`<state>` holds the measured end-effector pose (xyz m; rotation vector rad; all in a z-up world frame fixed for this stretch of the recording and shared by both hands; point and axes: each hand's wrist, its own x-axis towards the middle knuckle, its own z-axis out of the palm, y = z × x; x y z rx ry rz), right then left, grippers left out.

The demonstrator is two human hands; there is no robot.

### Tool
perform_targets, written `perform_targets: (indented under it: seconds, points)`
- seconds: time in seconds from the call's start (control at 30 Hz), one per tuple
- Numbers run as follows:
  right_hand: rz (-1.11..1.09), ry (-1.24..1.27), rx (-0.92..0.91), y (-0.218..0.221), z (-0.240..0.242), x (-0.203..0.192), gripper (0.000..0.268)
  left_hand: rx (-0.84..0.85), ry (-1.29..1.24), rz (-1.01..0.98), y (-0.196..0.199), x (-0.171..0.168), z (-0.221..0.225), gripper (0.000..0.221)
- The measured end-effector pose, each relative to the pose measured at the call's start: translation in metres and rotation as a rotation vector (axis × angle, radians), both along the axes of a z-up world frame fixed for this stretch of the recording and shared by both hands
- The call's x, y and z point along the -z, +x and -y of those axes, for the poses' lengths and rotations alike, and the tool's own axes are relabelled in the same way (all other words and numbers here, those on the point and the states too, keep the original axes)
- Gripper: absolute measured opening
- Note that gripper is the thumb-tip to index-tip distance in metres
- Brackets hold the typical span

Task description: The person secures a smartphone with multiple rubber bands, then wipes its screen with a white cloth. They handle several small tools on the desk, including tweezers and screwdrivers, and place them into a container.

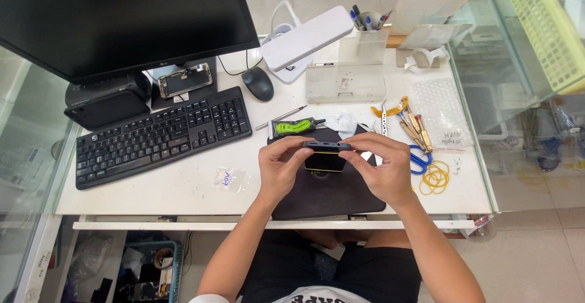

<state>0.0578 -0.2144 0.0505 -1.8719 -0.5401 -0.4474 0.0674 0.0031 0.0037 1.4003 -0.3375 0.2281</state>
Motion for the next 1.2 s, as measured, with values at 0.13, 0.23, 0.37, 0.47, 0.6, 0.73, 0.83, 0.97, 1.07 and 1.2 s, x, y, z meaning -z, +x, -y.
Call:
perform_targets:
  seconds: [0.13,0.23,0.37,0.47,0.6,0.73,0.83,0.97,1.07,1.2]
  points:
    - [-0.032,0.047,0.011,0.001,-0.002,0.004,0.015,0.013,0.101,0.036,0.003,-0.004,-0.003,0.017]
    - [-0.062,0.057,-0.005,0.000,-0.001,0.011,0.015,-0.022,0.185,0.073,0.001,-0.004,-0.003,0.017]
    - [-0.048,0.048,-0.015,0.001,0.002,0.016,0.014,-0.062,0.225,0.173,-0.003,-0.003,-0.002,0.016]
    - [-0.049,0.013,0.007,0.000,0.004,0.020,0.014,-0.101,0.269,0.210,-0.004,0.002,-0.002,0.016]
    - [-0.060,0.017,-0.018,0.002,0.003,0.024,0.012,-0.119,0.282,0.218,-0.001,0.011,-0.004,0.016]
    - [-0.088,0.036,-0.004,0.004,0.003,0.026,0.014,-0.141,0.311,0.192,0.002,0.019,-0.005,0.017]
    - [-0.085,0.016,-0.010,0.004,0.003,0.027,0.013,-0.138,0.311,0.196,0.001,0.021,-0.006,0.017]
    - [-0.083,0.007,-0.009,0.000,0.002,0.028,0.013,-0.123,0.323,0.188,-0.003,0.023,-0.007,0.017]
    - [-0.091,0.029,-0.021,-0.001,0.000,0.032,0.012,-0.126,0.346,0.182,-0.003,0.025,-0.009,0.017]
    - [-0.090,-0.044,-0.002,-0.001,0.001,0.034,0.007,-0.129,0.357,0.156,-0.005,0.028,-0.009,0.018]
